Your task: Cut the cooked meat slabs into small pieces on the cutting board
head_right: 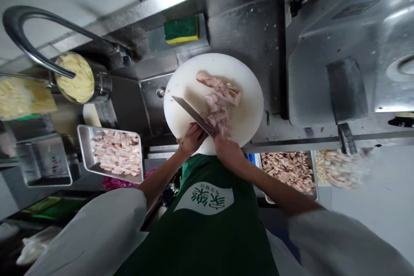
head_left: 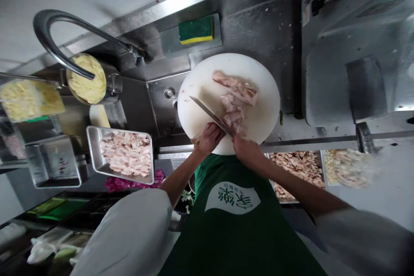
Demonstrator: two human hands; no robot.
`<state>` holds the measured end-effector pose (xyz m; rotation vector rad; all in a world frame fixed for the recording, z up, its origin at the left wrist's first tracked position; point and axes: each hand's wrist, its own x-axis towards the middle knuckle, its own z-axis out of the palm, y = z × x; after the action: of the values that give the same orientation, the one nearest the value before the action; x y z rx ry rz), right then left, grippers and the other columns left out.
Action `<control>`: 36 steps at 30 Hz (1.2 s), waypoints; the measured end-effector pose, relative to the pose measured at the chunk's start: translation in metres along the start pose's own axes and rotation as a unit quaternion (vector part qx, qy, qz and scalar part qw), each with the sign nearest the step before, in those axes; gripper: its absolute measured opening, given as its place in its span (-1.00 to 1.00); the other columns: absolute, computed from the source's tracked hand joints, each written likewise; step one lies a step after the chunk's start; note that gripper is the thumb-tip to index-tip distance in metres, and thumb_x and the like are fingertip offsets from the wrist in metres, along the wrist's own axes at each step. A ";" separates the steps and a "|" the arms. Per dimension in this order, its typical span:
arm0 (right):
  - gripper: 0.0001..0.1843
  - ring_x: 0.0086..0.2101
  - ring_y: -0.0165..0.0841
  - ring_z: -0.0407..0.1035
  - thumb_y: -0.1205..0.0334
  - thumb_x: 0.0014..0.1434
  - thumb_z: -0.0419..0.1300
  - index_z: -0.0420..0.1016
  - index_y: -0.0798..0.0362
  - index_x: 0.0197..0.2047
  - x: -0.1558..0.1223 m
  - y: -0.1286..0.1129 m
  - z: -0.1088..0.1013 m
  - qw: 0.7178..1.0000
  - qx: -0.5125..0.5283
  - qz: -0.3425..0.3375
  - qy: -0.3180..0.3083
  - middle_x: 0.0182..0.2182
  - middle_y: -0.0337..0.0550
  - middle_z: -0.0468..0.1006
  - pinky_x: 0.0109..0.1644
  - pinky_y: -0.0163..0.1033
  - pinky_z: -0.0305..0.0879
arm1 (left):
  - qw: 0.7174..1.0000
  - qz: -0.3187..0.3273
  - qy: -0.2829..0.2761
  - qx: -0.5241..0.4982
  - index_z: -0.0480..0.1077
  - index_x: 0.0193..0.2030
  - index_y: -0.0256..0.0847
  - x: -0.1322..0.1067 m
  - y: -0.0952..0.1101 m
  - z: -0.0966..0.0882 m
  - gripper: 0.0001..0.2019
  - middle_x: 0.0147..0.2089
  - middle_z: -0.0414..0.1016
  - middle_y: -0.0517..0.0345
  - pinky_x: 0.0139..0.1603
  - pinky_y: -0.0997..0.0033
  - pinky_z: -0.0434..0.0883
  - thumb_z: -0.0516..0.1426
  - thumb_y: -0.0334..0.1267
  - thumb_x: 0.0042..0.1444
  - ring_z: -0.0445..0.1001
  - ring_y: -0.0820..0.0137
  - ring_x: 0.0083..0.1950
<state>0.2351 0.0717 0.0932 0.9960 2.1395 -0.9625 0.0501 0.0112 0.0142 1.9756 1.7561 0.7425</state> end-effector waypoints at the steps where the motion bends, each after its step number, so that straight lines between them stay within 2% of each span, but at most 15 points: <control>1: -0.58 -0.11 -0.11 0.49 0.29 0.40 -0.24 0.20 0.35 0.16 0.021 -0.005 -0.006 0.999 -0.013 -0.019 0.032 -0.11 0.35 0.55 -0.12 -0.13 0.34 | 1.000 -0.003 0.004 0.003 0.44 -0.13 -0.20 -0.001 0.000 0.001 -0.91 -0.13 0.48 0.05 0.04 0.21 0.49 0.13 -0.30 0.27 0.38 0.30 0.01; 3: -0.55 -0.08 -0.09 0.48 0.27 0.40 -0.25 0.17 0.39 0.19 0.048 -0.011 -0.017 0.996 -0.018 -0.045 0.075 -0.08 0.37 0.53 -0.09 -0.11 0.34 | 1.000 -0.016 0.018 0.004 0.43 -0.10 -0.20 -0.002 0.000 0.003 -0.89 -0.09 0.49 0.03 0.05 0.21 0.47 0.12 -0.30 0.28 0.39 0.32 0.01; 5: -0.53 -0.12 -0.09 0.50 0.21 0.43 -0.28 0.19 0.35 0.17 0.045 -0.010 -0.024 0.994 -0.013 -0.054 0.091 -0.11 0.32 0.55 -0.14 -0.13 0.34 | 0.999 -0.032 0.025 0.004 0.43 -0.07 -0.20 -0.004 0.000 0.005 -0.87 -0.06 0.49 0.02 0.07 0.18 0.46 0.10 -0.30 0.30 0.38 0.32 0.02; 8: -0.57 -0.24 -0.12 0.54 0.15 0.44 -0.28 0.22 0.25 0.10 -0.005 -0.002 -0.020 0.998 -0.016 -0.024 0.063 -0.25 0.18 0.59 -0.23 -0.18 0.32 | 0.999 -0.037 0.021 0.010 0.44 -0.14 -0.20 -0.004 0.000 0.006 -0.88 -0.15 0.48 0.02 0.02 0.18 0.47 0.10 -0.27 0.30 0.39 0.29 -0.02; 10: -0.62 -0.33 -0.15 0.54 0.15 0.44 -0.27 0.24 0.18 0.01 -0.043 0.004 -0.013 1.000 -0.013 -0.003 0.012 -0.34 0.07 0.59 -0.30 -0.21 0.29 | 0.999 -0.036 0.022 0.019 0.45 -0.19 -0.21 -0.004 0.001 0.006 -0.88 -0.21 0.45 0.03 -0.03 0.18 0.49 0.11 -0.25 0.28 0.39 0.28 -0.06; 12: -0.65 -0.38 -0.18 0.54 0.14 0.44 -0.27 0.24 0.12 -0.09 -0.067 0.008 -0.006 0.999 0.002 0.012 -0.035 -0.40 0.00 0.58 -0.36 -0.23 0.24 | 0.999 -0.031 0.025 0.024 0.45 -0.20 -0.22 -0.003 0.001 0.005 -0.89 -0.20 0.45 0.03 -0.05 0.17 0.49 0.12 -0.27 0.28 0.39 0.28 -0.08; 15: -0.68 -0.39 -0.20 0.54 0.14 0.45 -0.27 0.22 0.09 -0.13 -0.066 0.006 -0.003 0.998 0.012 0.021 -0.058 -0.41 -0.02 0.57 -0.39 -0.25 0.20 | 0.999 -0.013 0.034 0.026 0.44 -0.21 -0.22 -0.002 0.001 0.003 -0.91 -0.19 0.44 0.03 -0.07 0.21 0.49 0.11 -0.30 0.28 0.38 0.29 -0.08; 19: -0.69 -0.31 -0.15 0.55 0.18 0.44 -0.28 0.19 0.13 -0.04 -0.053 0.005 -0.002 1.000 -0.001 0.005 -0.025 -0.32 0.08 0.58 -0.34 -0.20 0.23 | 0.999 -0.019 0.040 0.029 0.44 -0.22 -0.23 -0.002 0.001 0.002 -0.90 -0.21 0.44 0.03 -0.08 0.22 0.49 0.12 -0.29 0.28 0.36 0.29 -0.08; 24: -0.63 -0.36 -0.13 0.54 0.12 0.44 -0.28 0.26 0.11 -0.10 -0.073 0.017 0.009 0.992 0.038 0.059 -0.106 -0.38 0.01 0.58 -0.35 -0.17 0.26 | 0.999 -0.020 0.021 0.017 0.45 -0.20 -0.22 -0.002 0.004 0.003 -0.90 -0.19 0.45 0.04 -0.02 0.22 0.48 0.13 -0.26 0.27 0.38 0.30 -0.04; 26: -0.62 -0.32 -0.13 0.55 0.17 0.44 -0.28 0.28 0.15 -0.04 -0.055 0.014 0.010 0.995 0.027 0.043 -0.082 -0.36 0.05 0.58 -0.31 -0.16 0.29 | 1.000 -0.019 0.022 0.012 0.45 -0.21 -0.22 -0.002 0.004 0.003 -0.90 -0.19 0.45 0.04 -0.01 0.22 0.49 0.13 -0.27 0.27 0.38 0.30 -0.03; 30: -0.57 -0.11 -0.09 0.50 0.39 0.38 -0.25 0.18 0.39 0.19 0.029 -0.004 -0.005 0.998 -0.023 -0.048 0.037 -0.14 0.33 0.55 -0.11 -0.12 0.31 | 0.999 -0.036 0.016 0.003 0.45 -0.15 -0.20 -0.004 0.002 0.001 -0.88 -0.17 0.47 0.04 0.01 0.21 0.49 0.11 -0.26 0.29 0.39 0.30 -0.01; 32: -0.54 -0.08 -0.08 0.48 0.31 0.40 -0.25 0.13 0.42 0.23 0.057 -0.007 -0.018 0.995 -0.010 -0.071 0.072 -0.09 0.37 0.54 -0.07 -0.11 0.30 | 0.999 -0.041 0.014 -0.009 0.44 -0.10 -0.20 -0.007 0.002 0.000 -0.86 -0.11 0.48 0.02 0.04 0.19 0.48 0.09 -0.26 0.30 0.39 0.30 0.03; 34: -0.51 -0.08 -0.09 0.48 0.19 0.43 -0.25 0.12 0.37 0.25 0.059 -0.005 -0.027 0.993 0.003 -0.083 0.089 -0.06 0.33 0.53 -0.09 -0.14 0.31 | 0.999 -0.035 0.022 -0.008 0.43 -0.07 -0.19 -0.009 0.001 -0.001 -0.85 -0.07 0.48 0.01 0.07 0.16 0.47 0.08 -0.26 0.31 0.39 0.31 0.03; 36: -0.51 -0.11 -0.11 0.50 0.14 0.44 -0.27 0.14 0.31 0.23 0.037 -0.001 -0.028 0.994 -0.003 -0.067 0.089 -0.10 0.27 0.55 -0.15 -0.16 0.32 | 0.999 -0.027 0.036 0.007 0.43 -0.08 -0.20 -0.010 0.001 0.001 -0.86 -0.08 0.48 0.02 0.07 0.17 0.46 0.08 -0.28 0.31 0.40 0.32 0.00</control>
<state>0.2081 0.1080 0.0825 0.9777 2.3809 -0.9593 0.0503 0.0014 0.0130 1.9243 1.8534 0.7940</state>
